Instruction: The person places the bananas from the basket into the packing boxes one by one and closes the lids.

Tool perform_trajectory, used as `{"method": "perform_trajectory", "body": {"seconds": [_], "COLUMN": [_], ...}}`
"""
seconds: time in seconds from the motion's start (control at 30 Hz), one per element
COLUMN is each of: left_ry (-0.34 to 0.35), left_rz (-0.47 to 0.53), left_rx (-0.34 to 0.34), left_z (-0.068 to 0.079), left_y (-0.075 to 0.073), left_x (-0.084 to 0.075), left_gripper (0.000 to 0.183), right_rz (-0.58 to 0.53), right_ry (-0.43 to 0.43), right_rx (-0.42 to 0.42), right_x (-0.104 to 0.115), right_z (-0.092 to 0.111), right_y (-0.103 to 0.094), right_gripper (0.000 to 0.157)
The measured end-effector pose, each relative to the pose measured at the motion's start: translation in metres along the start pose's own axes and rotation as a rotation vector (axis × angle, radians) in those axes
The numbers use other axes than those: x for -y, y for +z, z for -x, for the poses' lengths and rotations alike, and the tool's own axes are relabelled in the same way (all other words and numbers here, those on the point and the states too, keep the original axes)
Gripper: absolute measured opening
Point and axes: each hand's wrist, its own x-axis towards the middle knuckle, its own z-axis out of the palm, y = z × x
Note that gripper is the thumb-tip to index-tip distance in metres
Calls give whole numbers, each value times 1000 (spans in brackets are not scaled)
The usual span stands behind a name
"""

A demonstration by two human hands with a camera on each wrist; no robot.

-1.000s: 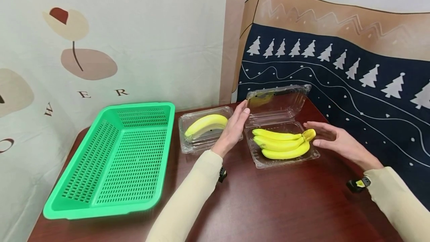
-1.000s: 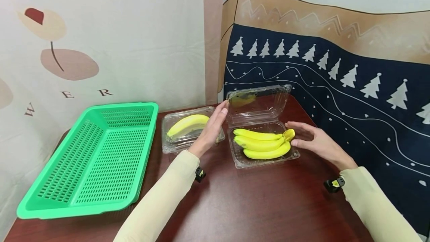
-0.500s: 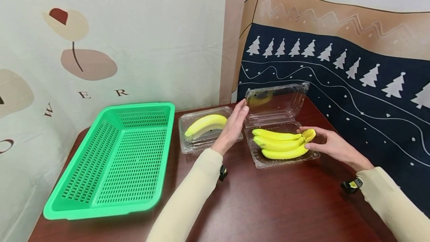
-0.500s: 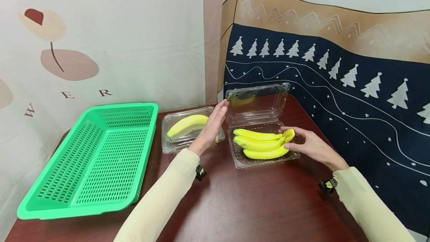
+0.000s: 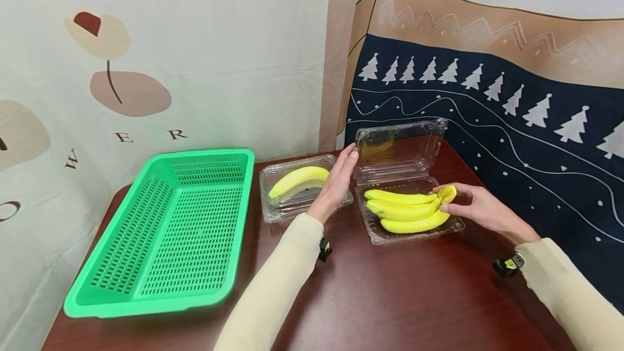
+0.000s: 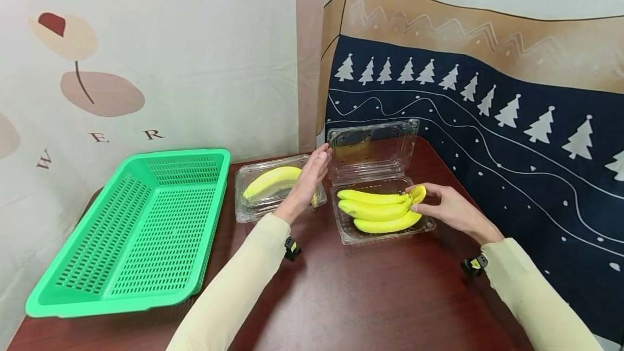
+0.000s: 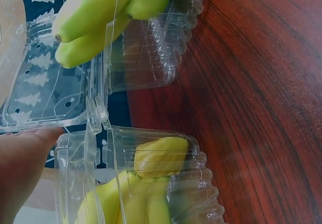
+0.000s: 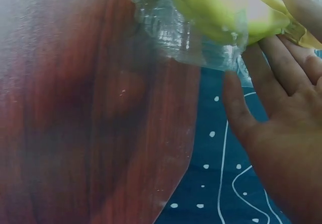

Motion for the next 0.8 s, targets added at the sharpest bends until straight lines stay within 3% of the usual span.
{"method": "perform_trajectory", "body": {"seconds": [0.43,0.8], "left_ry": [5,8], "left_rz": [1,-6], "left_rx": [8,0], "left_z": [0,0], "left_y": [1,2], "left_x": [2,0], "left_gripper": [70,69], "right_rz": [52,47], "right_ry": [111,129], "right_rx": [-81,-22], "right_x": [16,30], "right_z": [-15,-32], "right_y": [0,2], "right_gripper": [65,61]}}
